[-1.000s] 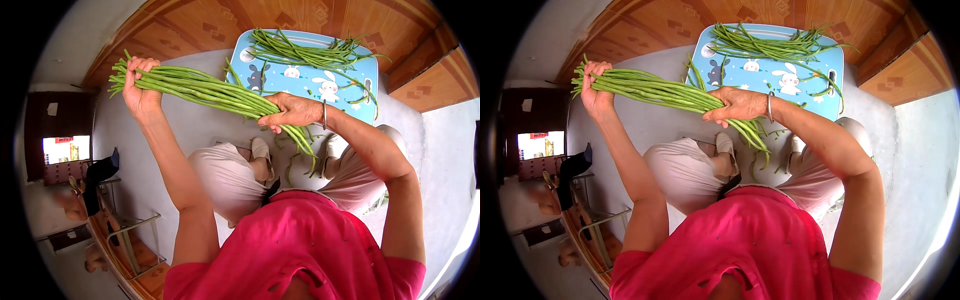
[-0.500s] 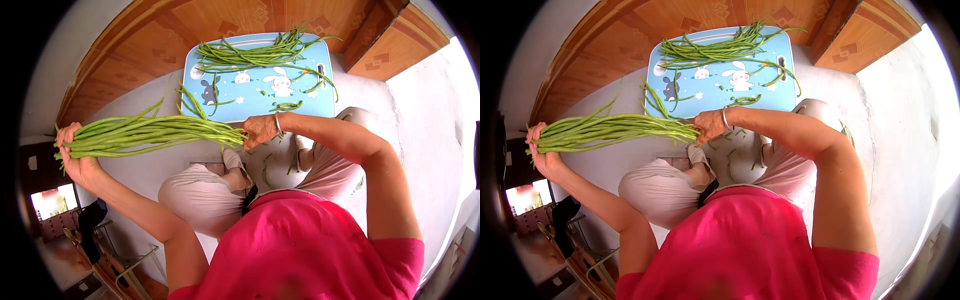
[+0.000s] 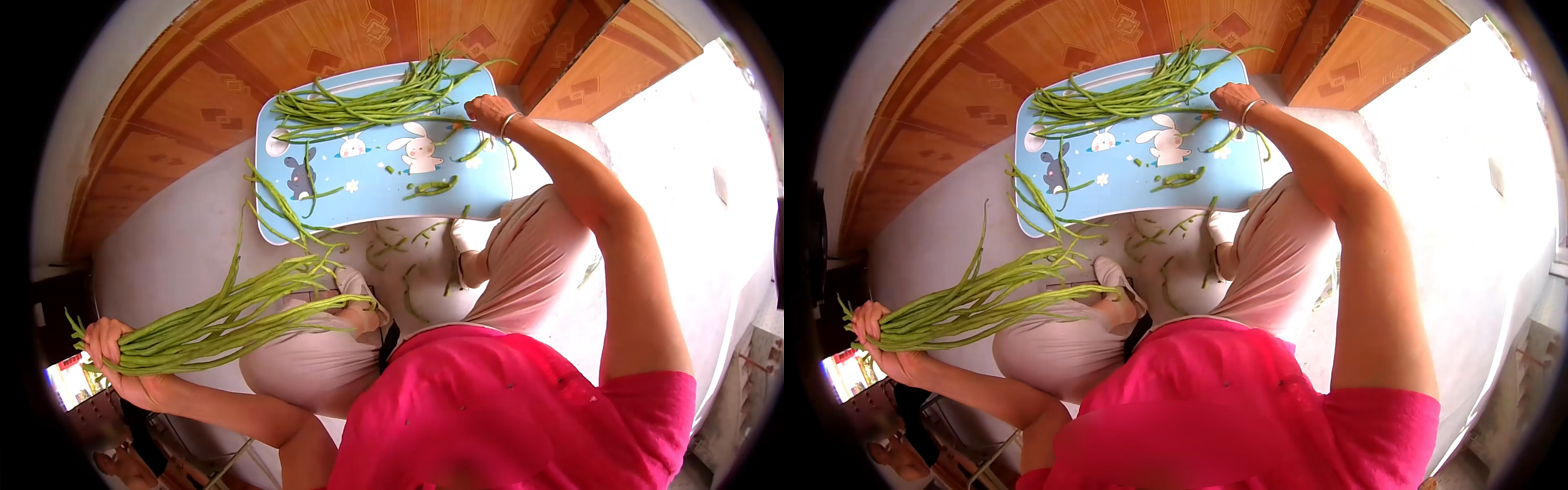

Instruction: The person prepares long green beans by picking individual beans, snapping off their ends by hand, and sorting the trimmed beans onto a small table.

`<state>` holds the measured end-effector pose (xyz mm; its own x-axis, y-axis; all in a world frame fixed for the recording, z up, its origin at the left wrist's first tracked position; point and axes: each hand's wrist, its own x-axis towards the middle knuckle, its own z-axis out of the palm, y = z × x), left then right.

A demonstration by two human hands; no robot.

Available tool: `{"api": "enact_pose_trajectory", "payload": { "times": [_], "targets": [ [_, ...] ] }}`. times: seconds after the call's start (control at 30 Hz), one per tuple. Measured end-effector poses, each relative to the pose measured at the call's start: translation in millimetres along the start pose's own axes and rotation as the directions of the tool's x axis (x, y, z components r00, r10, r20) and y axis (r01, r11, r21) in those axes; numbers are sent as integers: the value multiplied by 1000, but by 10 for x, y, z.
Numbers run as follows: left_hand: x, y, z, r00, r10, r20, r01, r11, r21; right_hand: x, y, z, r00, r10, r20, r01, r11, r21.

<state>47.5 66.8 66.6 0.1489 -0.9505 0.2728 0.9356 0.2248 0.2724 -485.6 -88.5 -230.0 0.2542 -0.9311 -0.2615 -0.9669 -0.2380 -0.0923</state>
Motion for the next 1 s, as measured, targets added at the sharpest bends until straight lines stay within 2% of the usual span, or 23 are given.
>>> {"api": "enact_pose_trajectory", "payload": {
  "times": [0.07, 0.17, 0.33, 0.37, 0.43, 0.5, 0.57, 0.6, 0.7, 0.77, 0.8, 0.83, 0.9, 0.93, 1.0],
  "targets": [
    [-23, -20, -46, 1000, -1, -14, 1, 1000, 24, 29, 110, 160, 974, -193, -121, 201, 978, 58],
    [9, -119, -146, 1000, 2, -13, -2, 1000, 23, 128, 12, 295, 958, -248, -142, 257, 965, 51],
    [27, -174, -224, 999, -41, -11, 41, 999, 34, 168, -139, 166, 976, -209, 54, 212, 976, -53],
    [30, -177, -240, 999, -51, -3, 51, 998, 39, 141, -119, 76, 977, -202, 68, 200, 979, 26],
    [9, -188, -273, 998, -64, -9, 64, 995, 80, 74, -35, -274, 987, -159, 25, 156, 982, 111],
    [-9, -203, -319, 997, -67, -31, 70, 991, 118, -50, 153, -594, 988, -112, -102, 130, 973, 191],
    [-9, -234, -376, 997, -58, -60, 66, 986, 151, -298, 180, -1006, 992, 26, -119, 11, 954, 299],
    [-13, -254, -404, 994, -105, -26, 107, 980, 169, -420, 203, -1194, 987, 30, -155, 27, 936, 351],
    [-17, -456, -317, 990, -54, -127, 82, 970, 229, -787, 109, -1827, 957, 15, -291, 120, 889, 442],
    [-25, -495, -325, 980, -117, -160, 142, 977, 158, -972, -53, -2230, 902, -77, -425, 301, 817, 492],
    [-27, -532, -350, 978, -153, -145, 171, 978, 123, -1042, -144, -2404, 878, -61, -474, 342, 773, 534],
    [-27, -561, -374, 975, -182, -130, 195, 976, 94, -1235, -460, -2649, 816, 10, -579, 481, 545, 687],
    [-19, -705, -419, 958, -273, -84, 281, 953, 112, -1169, -743, -2701, 696, 13, -718, 669, 354, 654],
    [-21, -790, -470, 956, -273, -105, 288, 942, 173, -1267, -1105, -2798, 696, 101, -711, 652, 325, 685],
    [-42, -978, -536, 944, -266, -192, 315, 902, 294, -1283, -1462, -2815, 681, 50, -731, 711, 192, 676]
  ]
}}
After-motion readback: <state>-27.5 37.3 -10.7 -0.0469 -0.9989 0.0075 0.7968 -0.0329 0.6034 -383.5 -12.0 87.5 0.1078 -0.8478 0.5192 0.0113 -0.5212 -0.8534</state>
